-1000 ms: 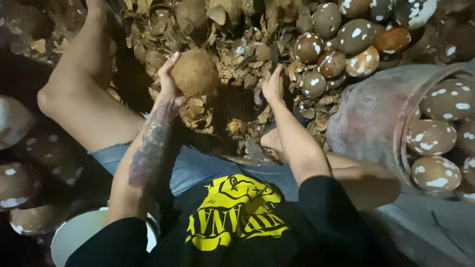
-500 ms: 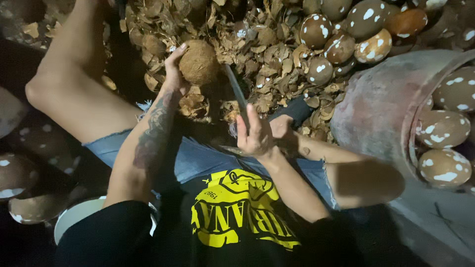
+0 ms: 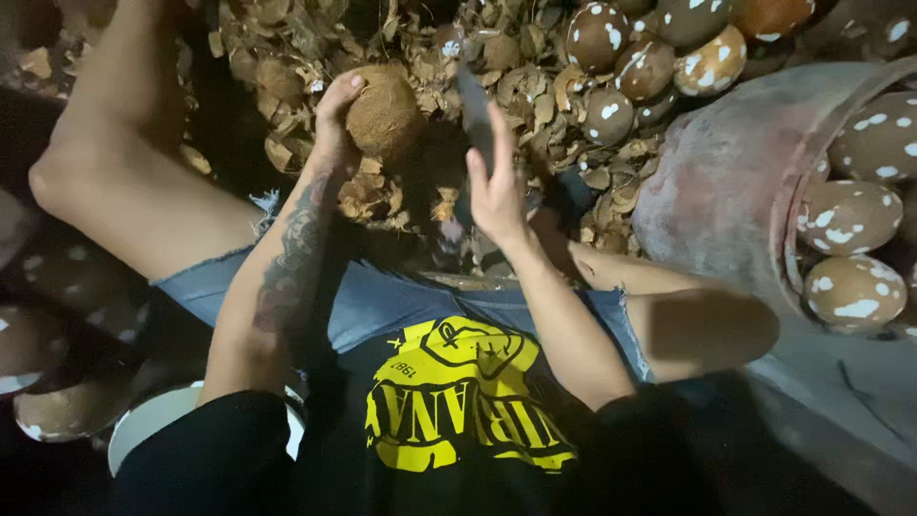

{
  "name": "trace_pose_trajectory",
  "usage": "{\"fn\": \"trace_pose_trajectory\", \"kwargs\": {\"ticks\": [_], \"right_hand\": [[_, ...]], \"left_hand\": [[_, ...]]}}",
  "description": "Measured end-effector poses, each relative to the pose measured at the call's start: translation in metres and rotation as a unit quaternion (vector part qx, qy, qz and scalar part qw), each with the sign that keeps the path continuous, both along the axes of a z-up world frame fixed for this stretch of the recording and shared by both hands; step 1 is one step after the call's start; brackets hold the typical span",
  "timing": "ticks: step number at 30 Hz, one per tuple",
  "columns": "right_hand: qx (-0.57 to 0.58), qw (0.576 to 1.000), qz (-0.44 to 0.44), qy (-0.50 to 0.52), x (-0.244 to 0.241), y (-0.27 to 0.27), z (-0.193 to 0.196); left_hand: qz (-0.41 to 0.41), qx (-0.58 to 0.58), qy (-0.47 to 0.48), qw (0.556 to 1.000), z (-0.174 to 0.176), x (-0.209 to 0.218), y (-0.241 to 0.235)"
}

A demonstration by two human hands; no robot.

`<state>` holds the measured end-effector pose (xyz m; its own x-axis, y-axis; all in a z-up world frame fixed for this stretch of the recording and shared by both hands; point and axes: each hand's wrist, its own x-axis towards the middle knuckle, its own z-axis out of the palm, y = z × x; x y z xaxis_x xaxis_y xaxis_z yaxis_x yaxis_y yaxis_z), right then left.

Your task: The person sits cross-legged on the ground and uses a large knife to peel the fibrous husk off a coconut. They rotate the coconut in their hands to remove the husk in strips, then place the peeled coconut into a nearby container.

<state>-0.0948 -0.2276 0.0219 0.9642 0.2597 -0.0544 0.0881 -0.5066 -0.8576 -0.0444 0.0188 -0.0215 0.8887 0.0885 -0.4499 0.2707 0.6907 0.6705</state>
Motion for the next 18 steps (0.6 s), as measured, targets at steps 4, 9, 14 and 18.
{"fn": "trace_pose_trajectory", "kwargs": {"ticks": [4, 9, 14, 18], "right_hand": [[0.034, 0.994, -0.091, -0.054, 0.055, 0.004, -0.02], [-0.039, 0.991, -0.073, -0.107, 0.11, 0.006, -0.037], [-0.021, 0.99, -0.094, -0.103, 0.131, 0.007, -0.062], [-0.146, 0.962, -0.229, 0.011, 0.122, 0.014, -0.076]], "left_hand": [[0.015, -0.023, 0.051, 0.998, 0.004, 0.001, 0.004], [0.033, 0.033, 0.118, 0.992, 0.008, 0.0, 0.007], [0.041, -0.053, 0.025, 0.997, 0.005, -0.001, 0.012], [0.051, -0.072, 0.048, 0.995, 0.001, 0.006, 0.013]]}}
